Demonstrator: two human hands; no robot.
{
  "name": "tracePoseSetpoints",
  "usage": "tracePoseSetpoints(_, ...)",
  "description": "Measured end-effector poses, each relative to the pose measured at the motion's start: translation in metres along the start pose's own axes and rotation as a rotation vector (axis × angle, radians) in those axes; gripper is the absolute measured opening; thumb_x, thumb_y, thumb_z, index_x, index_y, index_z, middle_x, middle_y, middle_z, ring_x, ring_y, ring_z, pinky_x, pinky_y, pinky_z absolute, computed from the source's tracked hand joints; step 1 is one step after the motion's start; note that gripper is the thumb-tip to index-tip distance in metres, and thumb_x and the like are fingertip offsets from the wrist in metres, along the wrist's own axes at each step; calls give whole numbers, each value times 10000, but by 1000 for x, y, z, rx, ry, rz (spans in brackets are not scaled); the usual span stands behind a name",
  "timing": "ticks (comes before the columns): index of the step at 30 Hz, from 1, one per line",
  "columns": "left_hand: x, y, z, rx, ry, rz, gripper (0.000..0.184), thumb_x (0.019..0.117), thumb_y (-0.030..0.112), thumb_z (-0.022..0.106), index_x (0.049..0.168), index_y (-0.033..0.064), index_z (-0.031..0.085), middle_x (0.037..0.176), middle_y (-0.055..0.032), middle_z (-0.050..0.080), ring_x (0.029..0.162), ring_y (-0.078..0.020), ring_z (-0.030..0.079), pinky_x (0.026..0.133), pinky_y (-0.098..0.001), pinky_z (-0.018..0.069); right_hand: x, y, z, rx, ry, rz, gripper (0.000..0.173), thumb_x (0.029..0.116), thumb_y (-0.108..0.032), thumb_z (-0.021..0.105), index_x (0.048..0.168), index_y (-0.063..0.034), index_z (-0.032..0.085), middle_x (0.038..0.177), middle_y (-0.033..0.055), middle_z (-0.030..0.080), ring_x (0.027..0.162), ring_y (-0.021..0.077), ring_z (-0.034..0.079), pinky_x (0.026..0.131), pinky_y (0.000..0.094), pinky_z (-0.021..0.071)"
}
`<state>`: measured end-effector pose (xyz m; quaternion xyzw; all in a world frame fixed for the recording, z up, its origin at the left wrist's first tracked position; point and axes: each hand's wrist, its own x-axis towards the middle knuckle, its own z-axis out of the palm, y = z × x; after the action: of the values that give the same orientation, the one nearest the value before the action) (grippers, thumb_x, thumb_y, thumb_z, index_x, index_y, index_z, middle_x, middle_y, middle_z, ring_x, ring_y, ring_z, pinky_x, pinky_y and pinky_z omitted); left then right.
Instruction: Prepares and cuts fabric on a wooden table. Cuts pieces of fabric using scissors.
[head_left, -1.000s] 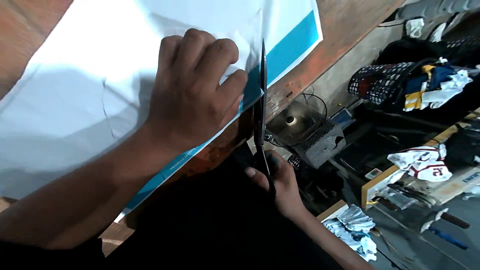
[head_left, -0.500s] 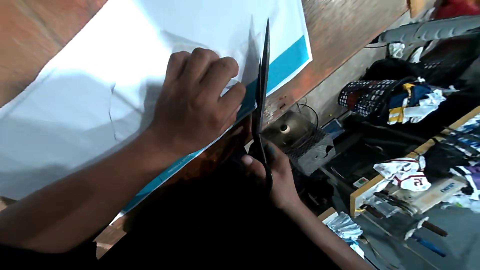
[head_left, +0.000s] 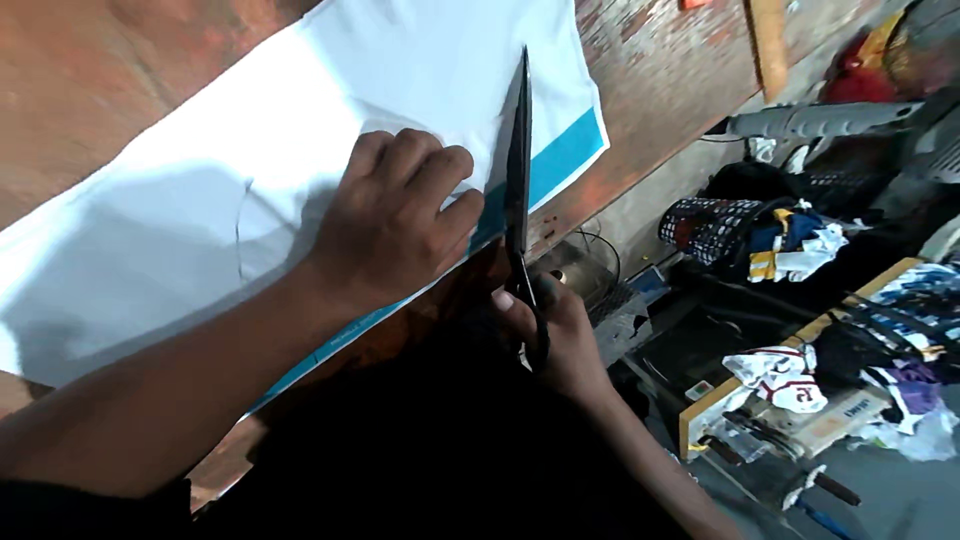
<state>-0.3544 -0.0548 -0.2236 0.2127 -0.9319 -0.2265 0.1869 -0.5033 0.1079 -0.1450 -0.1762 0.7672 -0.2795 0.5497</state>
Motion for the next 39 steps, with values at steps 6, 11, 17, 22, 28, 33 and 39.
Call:
tracePoseSetpoints(6,2,-1,2,-6,28,21,290,1048,286,513,1108,85,713,1191,-167,681,1123,-377,612,933,-539,428,-52,13,-95,-151,-274,103,606,801,-694,737,1068,-157,656,776,-94,644,627,6,591,554,206,526)
tracePoseSetpoints(11,2,-2,5,36,70,41,303,1045,289,499,1090,92,725,1186,-154,701,1110,-369,626,918,-522,449,-28,-15,-154,-351,-252,79,452,818,-595,772,1039,-213,678,752,-138,634,598,-21,573,531,179,510)
tracePoseSetpoints(17,4,4,4,70,79,31,303,1050,270,503,1102,71,725,1166,-175,697,1069,-385,629,887,-530,465,56,-101,-214,-669,-329,-163,377,823,-569,748,966,-235,650,708,-133,594,579,-24,551,516,164,478)
tracePoseSetpoints(22,11,4,-5,79,-17,42,336,1066,276,459,1103,77,728,1135,-167,681,1051,-382,617,884,-538,461,108,-136,-242,-1096,-660,-34,434,818,-503,752,1035,-135,674,735,-71,577,600,17,524,546,223,457)
tracePoseSetpoints(28,27,38,-28,85,-86,-244,348,1065,245,436,1070,29,708,1111,-193,689,1049,-406,641,913,-566,465,184,-184,-223,-1410,-785,-428,333,850,-349,810,1000,-75,693,721,38,613,615,174,593,556,416,515)
tracePoseSetpoints(33,7,78,-11,171,182,-692,250,1036,189,552,1110,20,719,1125,-213,696,1018,-413,650,857,-543,494,227,-219,-208,-1562,-886,-758,303,797,-306,827,976,-107,687,777,11,633,657,174,624,579,433,539)
tracePoseSetpoints(39,-54,123,24,345,474,-1217,207,996,142,627,1088,-6,737,1141,-232,679,1094,-378,622,969,-464,486,254,-233,-208,-1643,-894,-880,363,799,-362,777,986,-67,678,782,53,635,645,230,632,558,492,525)
